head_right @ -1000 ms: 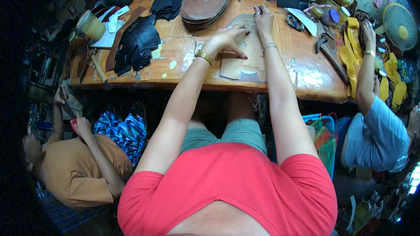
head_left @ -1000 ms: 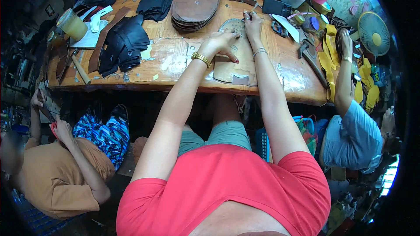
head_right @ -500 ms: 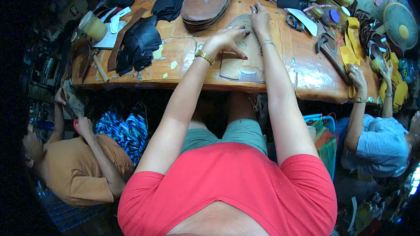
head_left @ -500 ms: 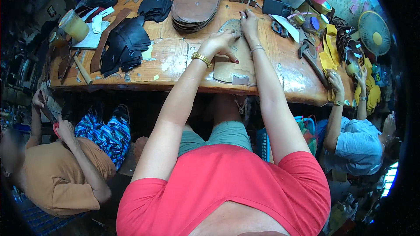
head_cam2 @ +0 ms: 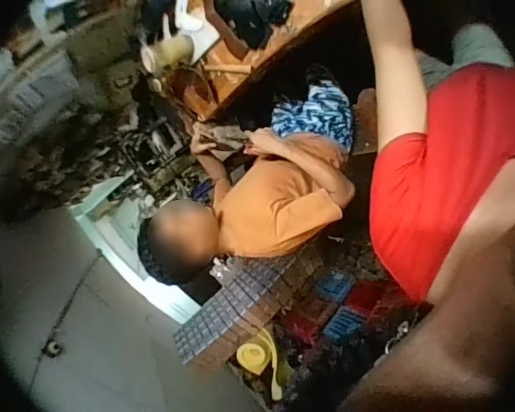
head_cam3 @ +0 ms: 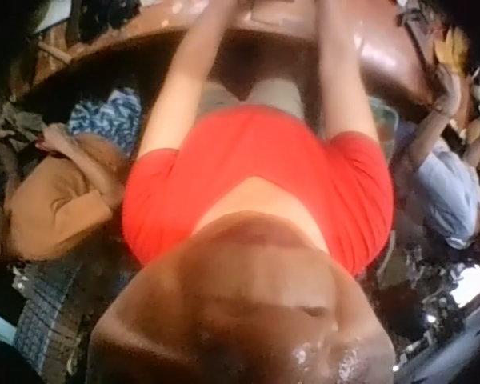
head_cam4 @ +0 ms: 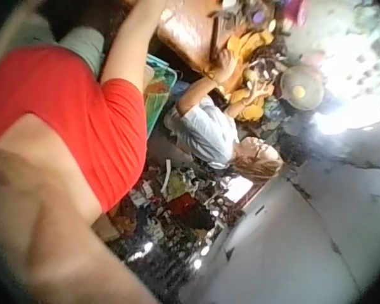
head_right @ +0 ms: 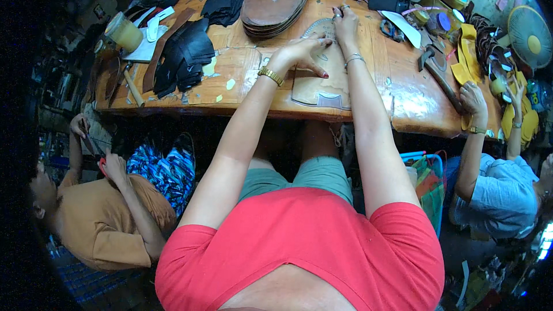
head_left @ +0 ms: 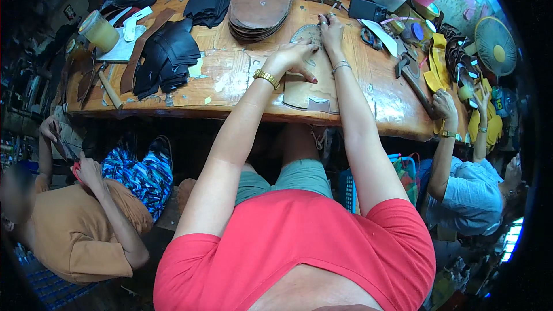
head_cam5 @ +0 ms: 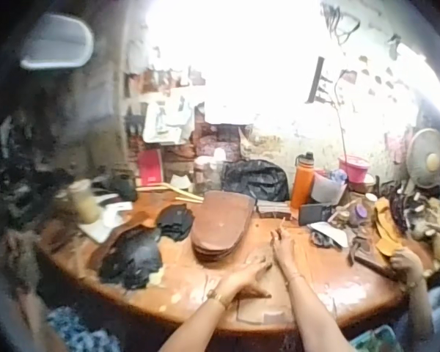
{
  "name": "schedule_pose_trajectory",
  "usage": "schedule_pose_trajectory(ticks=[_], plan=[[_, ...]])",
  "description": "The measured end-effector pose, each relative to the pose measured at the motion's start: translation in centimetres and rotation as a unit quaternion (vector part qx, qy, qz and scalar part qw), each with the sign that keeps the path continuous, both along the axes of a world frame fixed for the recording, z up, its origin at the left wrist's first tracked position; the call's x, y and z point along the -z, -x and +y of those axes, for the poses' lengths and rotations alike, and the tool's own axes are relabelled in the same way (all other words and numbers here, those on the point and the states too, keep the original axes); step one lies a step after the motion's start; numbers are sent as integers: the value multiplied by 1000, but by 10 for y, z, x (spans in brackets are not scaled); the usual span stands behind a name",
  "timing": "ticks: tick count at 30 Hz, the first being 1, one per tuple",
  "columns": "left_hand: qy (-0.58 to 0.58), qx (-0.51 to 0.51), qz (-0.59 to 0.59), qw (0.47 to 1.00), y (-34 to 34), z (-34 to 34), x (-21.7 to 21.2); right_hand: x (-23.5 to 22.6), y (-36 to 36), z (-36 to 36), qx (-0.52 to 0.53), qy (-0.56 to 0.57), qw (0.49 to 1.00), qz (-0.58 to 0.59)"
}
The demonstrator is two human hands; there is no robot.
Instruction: The person marks and punches holes along the edge of a leather sole using a template and a hand punch. They then place the finished sole into a basket and handle a small stack of leather pieces, briefly inspecting them before setting them aside.
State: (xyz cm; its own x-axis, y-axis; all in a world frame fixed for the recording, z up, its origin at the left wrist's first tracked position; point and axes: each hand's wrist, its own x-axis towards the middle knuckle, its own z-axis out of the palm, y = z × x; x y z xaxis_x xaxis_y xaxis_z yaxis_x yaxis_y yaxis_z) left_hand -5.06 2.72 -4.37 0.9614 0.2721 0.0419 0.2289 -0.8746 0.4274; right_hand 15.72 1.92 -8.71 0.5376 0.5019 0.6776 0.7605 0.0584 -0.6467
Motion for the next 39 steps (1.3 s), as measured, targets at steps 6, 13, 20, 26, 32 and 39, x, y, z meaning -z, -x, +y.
schedule_pose_trajectory(ticks=[6,13,20,26,32,39], plan=[[6,16,4,1000,-2,3,5,-4,8,-2,-3,-4,1000,-24],[22,39,-25,999,-4,8,23,-10,12,-3,-40,18,998,47],[19,45,-16,999,-2,5,19,-8,12,-3,-44,25,997,52],[9,57,-13,998,-5,6,19,-5,10,0,-66,-3,997,-31],[6,54,-3,999,-1,6,16,-11,16,-2,-69,8,998,8],[24,50,17,998,-1,2,9,-5,7,0,-45,31,997,54]])
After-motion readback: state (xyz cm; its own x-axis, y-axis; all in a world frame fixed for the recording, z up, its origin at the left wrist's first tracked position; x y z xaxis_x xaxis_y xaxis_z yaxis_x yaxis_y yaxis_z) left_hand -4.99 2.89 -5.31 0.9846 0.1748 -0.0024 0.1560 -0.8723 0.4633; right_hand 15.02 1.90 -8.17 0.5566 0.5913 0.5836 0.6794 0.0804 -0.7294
